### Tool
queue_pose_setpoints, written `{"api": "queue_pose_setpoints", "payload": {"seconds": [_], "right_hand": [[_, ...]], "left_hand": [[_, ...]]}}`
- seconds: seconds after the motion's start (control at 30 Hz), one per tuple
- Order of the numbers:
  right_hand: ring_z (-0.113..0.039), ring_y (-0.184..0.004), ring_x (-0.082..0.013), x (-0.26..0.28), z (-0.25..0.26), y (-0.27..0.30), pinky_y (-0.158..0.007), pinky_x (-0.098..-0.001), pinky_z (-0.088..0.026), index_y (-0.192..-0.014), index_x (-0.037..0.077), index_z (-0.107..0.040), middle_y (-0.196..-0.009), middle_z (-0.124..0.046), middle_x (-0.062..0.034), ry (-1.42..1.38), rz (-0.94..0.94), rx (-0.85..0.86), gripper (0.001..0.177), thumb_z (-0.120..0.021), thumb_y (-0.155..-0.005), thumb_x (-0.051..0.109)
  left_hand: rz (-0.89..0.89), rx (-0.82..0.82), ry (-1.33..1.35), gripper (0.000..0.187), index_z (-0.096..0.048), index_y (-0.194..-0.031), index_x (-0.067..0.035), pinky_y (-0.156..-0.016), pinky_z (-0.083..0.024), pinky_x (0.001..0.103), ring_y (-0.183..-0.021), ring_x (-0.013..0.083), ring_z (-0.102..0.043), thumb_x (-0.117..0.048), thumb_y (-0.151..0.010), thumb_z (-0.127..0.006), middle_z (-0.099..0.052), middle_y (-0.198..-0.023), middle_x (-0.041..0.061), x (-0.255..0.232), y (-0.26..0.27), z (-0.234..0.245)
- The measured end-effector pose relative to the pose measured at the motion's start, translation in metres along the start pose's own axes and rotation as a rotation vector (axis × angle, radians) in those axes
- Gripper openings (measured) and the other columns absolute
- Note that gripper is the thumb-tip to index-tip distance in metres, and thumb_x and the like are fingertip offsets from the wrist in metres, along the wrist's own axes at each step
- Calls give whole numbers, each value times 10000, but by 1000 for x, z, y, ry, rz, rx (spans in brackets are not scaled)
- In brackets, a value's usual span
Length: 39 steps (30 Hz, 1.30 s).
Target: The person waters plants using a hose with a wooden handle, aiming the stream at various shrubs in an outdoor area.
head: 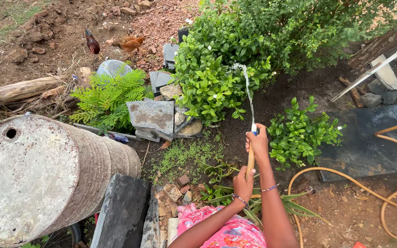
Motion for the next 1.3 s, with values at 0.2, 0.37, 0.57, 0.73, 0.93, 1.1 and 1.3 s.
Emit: {"api": "queue_pose_setpoints", "payload": {"seconds": [0.2, 0.37, 0.57, 0.73, 0.93, 1.1, 1.3], "right_hand": [[-531, -435, -124, 3, 3, 2, -349, -292, -417, -1302, 139, -449, -650, -556, -35, -14, 10, 34, 454, -637, -895, 71], [-542, -443, -120, 9, 3, 6, -357, -289, -425, -1308, 142, -455, -653, -568, -32, 38, 10, 27, 458, -638, -895, 66], [-539, -444, -120, 15, -1, 9, -359, -291, -421, -1303, 129, -463, -658, -564, -30, 31, 6, 45, 448, -645, -897, 71], [-536, -443, -123, 17, -4, 7, -358, -291, -422, -1301, 144, -465, -649, -562, -30, 28, 13, 78, 453, -643, -891, 69], [-534, -444, -119, 18, -6, 9, -363, -287, -431, -1299, 152, -472, -645, -558, -24, 65, 1, 95, 445, -640, -893, 76], [-520, -431, -121, 22, -7, 12, -355, -285, -422, -1299, 148, -468, -634, -551, -24, 49, 23, 110, 440, -630, -897, 71], [-516, -429, -113, 23, -8, 11, -352, -280, -417, -1303, 138, -465, -632, -549, -20, 37, 44, 109, 431, -625, -907, 73]], "left_hand": [[38, 7, 50, 275, -624, -974, -62, -561, -464, 464, -592, 329, -660, -333, -1021, -606, -641, -645, 133, 1, 5, -8], [26, -16, 73, 274, -623, -957, -57, -554, -468, 448, -580, 305, -660, -322, -1023, -607, -642, -640, 121, -4, 7, -8], [63, -34, 102, 252, -623, -974, -65, -539, -472, 436, -558, 283, -657, -314, -1012, -603, -638, -625, 104, -9, 7, -7], [41, -56, 67, 277, -623, -949, -57, -545, -462, 446, -553, 296, -651, -324, -1022, -599, -631, -614, 111, -8, 7, -9], [14, -89, 54, 287, -623, -966, -57, -552, -450, 472, -586, 343, -642, -337, -1026, -603, -632, -645, 137, -4, 8, -11], [18, -68, 90, 286, -615, -964, -60, -546, -453, 448, -568, 309, -639, -336, -1031, -587, -628, -634, 120, -5, 7, -12], [13, -61, 95, 293, -610, -957, -59, -534, -449, 423, -547, 270, -624, -340, -1038, -583, -614, -621, 99, -3, 4, -13]]}}
Point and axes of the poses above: each hand's wrist, its own y-axis away from the middle knuckle, its own z-axis out of the back of the hand, x = y × z, the point moved 5 cm from there along -y, towards the middle knuckle
